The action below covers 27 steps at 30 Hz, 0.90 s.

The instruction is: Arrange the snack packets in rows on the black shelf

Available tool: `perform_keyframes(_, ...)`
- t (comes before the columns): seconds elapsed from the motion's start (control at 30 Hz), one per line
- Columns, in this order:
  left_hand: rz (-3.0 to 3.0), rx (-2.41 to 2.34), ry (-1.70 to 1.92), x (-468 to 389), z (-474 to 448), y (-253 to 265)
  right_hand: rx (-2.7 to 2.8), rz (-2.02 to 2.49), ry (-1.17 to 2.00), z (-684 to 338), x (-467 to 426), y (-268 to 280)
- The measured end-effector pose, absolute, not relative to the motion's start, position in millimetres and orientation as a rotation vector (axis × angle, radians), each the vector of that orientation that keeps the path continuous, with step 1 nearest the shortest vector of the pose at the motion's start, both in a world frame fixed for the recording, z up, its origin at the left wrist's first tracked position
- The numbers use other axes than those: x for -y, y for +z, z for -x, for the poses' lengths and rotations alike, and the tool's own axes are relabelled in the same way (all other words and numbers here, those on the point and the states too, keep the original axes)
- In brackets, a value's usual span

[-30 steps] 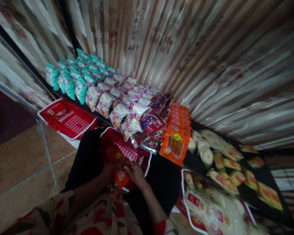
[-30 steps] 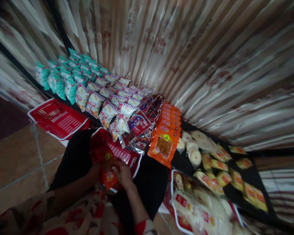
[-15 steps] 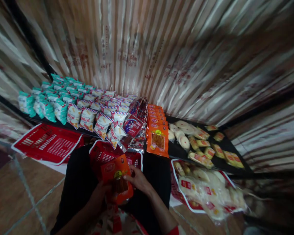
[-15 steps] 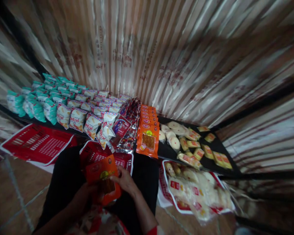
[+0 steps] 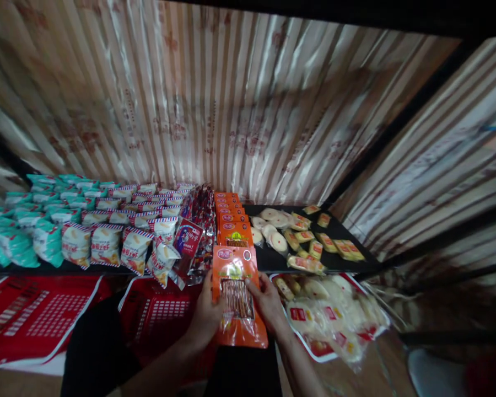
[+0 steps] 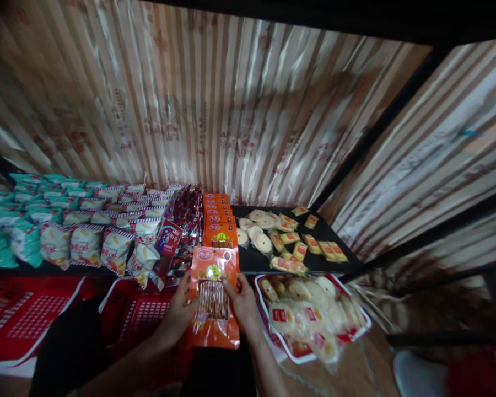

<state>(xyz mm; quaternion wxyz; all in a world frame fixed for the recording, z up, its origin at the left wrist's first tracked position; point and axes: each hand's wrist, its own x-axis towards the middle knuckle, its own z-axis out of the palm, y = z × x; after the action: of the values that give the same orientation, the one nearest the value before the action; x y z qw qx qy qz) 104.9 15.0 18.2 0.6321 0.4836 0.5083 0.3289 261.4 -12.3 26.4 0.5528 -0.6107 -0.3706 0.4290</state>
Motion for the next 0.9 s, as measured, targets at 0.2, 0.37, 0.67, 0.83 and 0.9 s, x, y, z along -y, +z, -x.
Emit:
perform_keyframes(0.2,-1.600,-1.328,0.680,-40,-158,23,0.917,1.578,0.873,-305,-32,17)
perform_keyframes(0.37,-1.686,-1.445,0.543,-69,-183,22,1.112,1.875,0.579,-324,-67,8)
perform_keyframes(0.67,-1.791,-1.635,0.402,-89,-198,11,1.362,2.105,0.353,-327,-85,-6)
perform_keyframes(0.83,-1.890,-1.759,0.257,-83,-203,10,1.391,2.188,0.295,-325,-84,-11)
perform_keyframes(0.9,-1.959,-1.763,0.259,-79,-203,12,1.390,2.215,0.257,-325,-83,-12)
